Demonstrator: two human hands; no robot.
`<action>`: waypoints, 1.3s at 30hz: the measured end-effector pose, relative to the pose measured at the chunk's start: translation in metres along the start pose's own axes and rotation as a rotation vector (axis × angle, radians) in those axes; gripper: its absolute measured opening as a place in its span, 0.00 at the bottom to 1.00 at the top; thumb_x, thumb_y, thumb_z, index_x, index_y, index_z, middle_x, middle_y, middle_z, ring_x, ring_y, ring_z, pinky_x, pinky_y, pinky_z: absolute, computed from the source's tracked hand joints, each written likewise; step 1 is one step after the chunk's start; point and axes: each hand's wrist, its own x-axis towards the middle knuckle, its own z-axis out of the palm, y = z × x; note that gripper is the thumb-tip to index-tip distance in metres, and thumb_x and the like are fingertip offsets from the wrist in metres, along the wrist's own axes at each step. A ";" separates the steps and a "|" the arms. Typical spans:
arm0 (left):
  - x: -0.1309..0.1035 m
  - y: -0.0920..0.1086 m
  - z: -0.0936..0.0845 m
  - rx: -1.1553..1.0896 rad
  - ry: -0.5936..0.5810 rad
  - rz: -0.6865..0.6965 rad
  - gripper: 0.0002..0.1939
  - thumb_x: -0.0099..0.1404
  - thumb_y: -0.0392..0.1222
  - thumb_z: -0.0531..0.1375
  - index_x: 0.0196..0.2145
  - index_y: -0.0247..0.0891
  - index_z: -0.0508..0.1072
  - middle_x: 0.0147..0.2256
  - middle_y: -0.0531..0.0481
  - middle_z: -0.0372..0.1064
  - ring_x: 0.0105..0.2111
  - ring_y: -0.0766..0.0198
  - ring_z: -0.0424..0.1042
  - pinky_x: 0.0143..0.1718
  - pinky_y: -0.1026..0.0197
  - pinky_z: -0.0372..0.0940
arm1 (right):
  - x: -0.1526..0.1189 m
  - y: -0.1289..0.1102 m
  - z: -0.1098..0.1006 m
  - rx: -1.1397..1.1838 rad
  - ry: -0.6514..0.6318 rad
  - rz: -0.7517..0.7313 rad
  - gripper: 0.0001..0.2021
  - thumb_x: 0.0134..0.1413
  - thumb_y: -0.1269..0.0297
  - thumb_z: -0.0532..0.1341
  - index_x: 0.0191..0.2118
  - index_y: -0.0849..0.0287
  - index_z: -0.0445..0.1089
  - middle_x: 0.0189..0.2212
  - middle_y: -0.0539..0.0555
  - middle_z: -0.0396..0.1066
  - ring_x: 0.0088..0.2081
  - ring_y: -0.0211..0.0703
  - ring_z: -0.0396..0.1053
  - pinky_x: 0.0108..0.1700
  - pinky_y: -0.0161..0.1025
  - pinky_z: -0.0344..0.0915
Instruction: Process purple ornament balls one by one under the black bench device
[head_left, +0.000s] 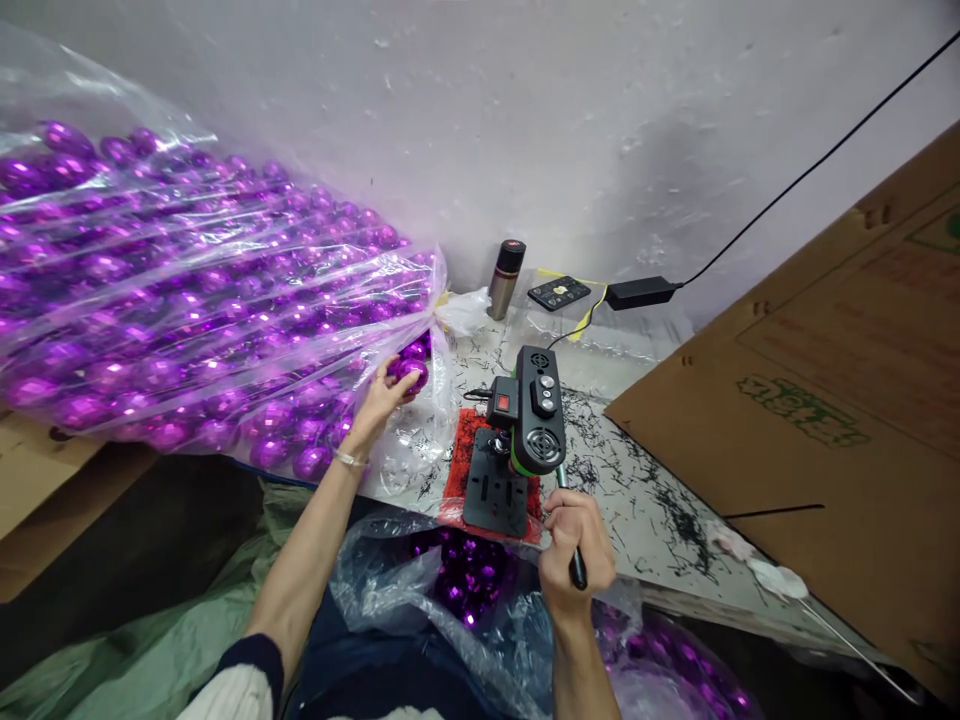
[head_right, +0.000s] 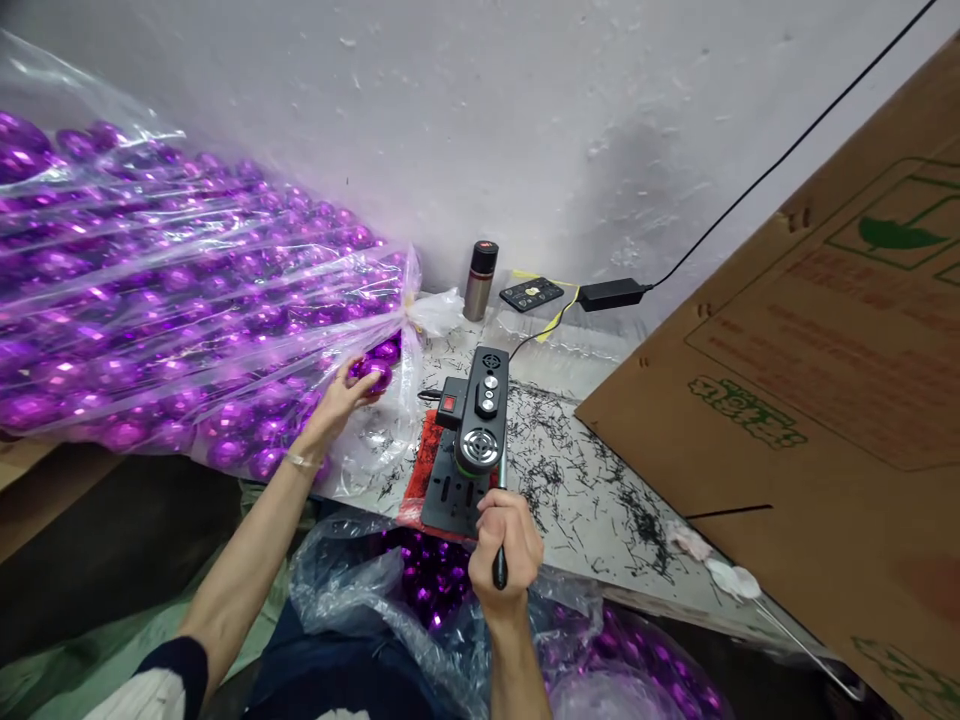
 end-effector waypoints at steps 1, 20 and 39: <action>-0.012 0.001 -0.003 -0.155 -0.051 -0.040 0.31 0.69 0.51 0.70 0.65 0.39 0.71 0.52 0.36 0.81 0.45 0.50 0.85 0.51 0.43 0.80 | 0.001 0.000 0.000 0.003 0.003 0.008 0.18 0.71 0.76 0.53 0.28 0.53 0.62 0.22 0.45 0.62 0.28 0.39 0.72 0.29 0.37 0.64; -0.155 -0.039 0.093 -0.217 -0.234 -0.073 0.31 0.70 0.61 0.66 0.62 0.43 0.68 0.58 0.39 0.79 0.59 0.49 0.80 0.62 0.47 0.74 | 0.022 -0.015 -0.001 0.019 0.003 0.133 0.15 0.72 0.74 0.55 0.31 0.54 0.65 0.25 0.47 0.68 0.29 0.39 0.69 0.33 0.40 0.64; -0.157 -0.072 0.109 0.245 -0.284 0.362 0.28 0.64 0.46 0.75 0.58 0.45 0.70 0.55 0.44 0.80 0.58 0.47 0.81 0.67 0.38 0.71 | 0.015 -0.015 -0.004 -0.005 -0.013 0.126 0.14 0.72 0.75 0.55 0.33 0.54 0.67 0.26 0.48 0.68 0.30 0.38 0.69 0.33 0.39 0.64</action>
